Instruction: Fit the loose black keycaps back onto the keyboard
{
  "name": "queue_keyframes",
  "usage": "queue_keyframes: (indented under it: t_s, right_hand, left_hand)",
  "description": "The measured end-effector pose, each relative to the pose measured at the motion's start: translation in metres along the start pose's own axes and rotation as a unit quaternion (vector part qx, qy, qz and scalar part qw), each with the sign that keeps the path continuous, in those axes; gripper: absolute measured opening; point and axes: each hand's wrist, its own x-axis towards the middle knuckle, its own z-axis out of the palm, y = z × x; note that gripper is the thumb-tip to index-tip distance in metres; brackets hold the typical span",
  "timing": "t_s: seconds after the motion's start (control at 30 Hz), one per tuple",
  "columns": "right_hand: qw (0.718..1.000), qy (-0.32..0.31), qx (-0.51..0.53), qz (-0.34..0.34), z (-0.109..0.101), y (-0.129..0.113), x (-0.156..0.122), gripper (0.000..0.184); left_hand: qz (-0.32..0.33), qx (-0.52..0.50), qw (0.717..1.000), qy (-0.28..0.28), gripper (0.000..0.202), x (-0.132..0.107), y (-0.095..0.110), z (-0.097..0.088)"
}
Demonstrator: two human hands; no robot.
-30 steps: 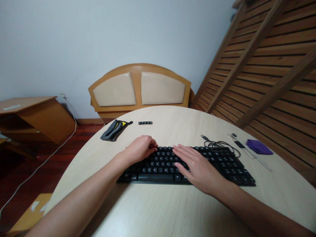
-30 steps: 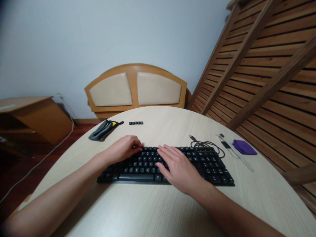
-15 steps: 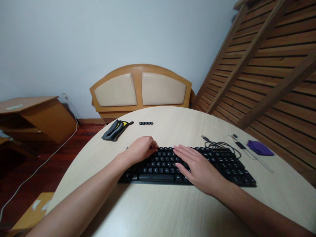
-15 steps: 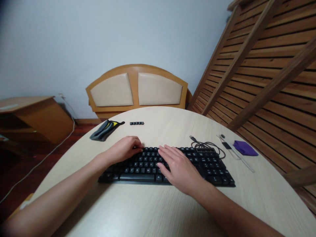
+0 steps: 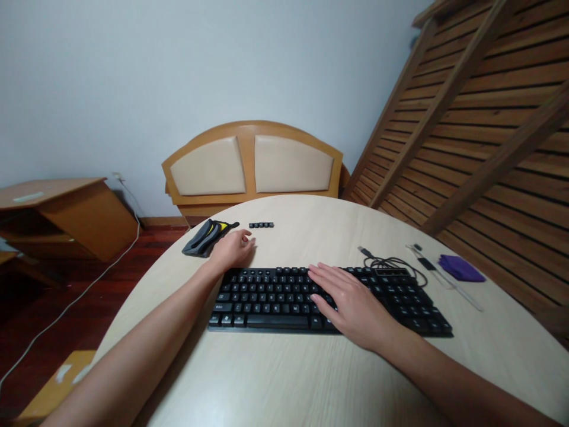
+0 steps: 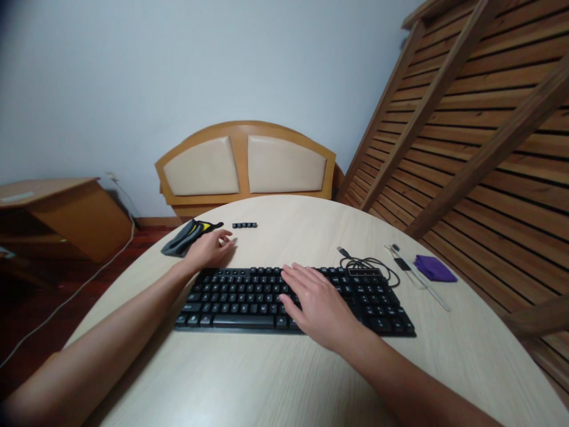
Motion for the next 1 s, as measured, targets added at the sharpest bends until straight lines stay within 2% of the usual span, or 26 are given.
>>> queue_keyframes:
  t_s: [0.13, 0.27, 0.4, 0.5, 0.63, 0.8, 1.0]
  right_hand:
    - [1.0, 0.008, 0.016, 0.0, 0.001, 0.001, 0.0, 0.041]
    - [1.0, 0.006, 0.021, 0.002, 0.0, 0.001, -0.001, 0.041]
    - [1.0, -0.006, 0.011, 0.003, -0.001, 0.0, 0.0, 0.043]
    - [1.0, -0.007, 0.012, 0.006, -0.001, 0.0, 0.0, 0.042]
    - [1.0, -0.002, 0.015, 0.004, -0.001, 0.0, -0.001, 0.042]
    - [1.0, 0.003, 0.015, 0.0, 0.001, 0.001, -0.001, 0.042]
    - [1.0, 0.014, 0.012, -0.002, 0.002, 0.001, -0.001, 0.04]
  left_hand:
    - [-0.022, 0.047, 0.998, 0.036, 0.046, 0.019, -0.01, 0.007]
    - [-0.028, 0.082, 0.995, 0.041, 0.051, 0.036, -0.01, 0.012]
    - [-0.031, 0.1, 0.994, 0.04, 0.043, 0.047, -0.008, 0.016]
    - [-0.035, 0.101, 0.993, 0.043, 0.036, 0.045, -0.007, 0.015]
    - [-0.031, 0.085, 0.995, 0.049, 0.029, 0.028, -0.009, 0.009]
    - [-0.021, 0.037, 0.998, 0.038, 0.024, -0.008, -0.019, -0.007]
    - [0.047, -0.095, 0.994, -0.017, 0.039, -0.051, -0.03, -0.035]
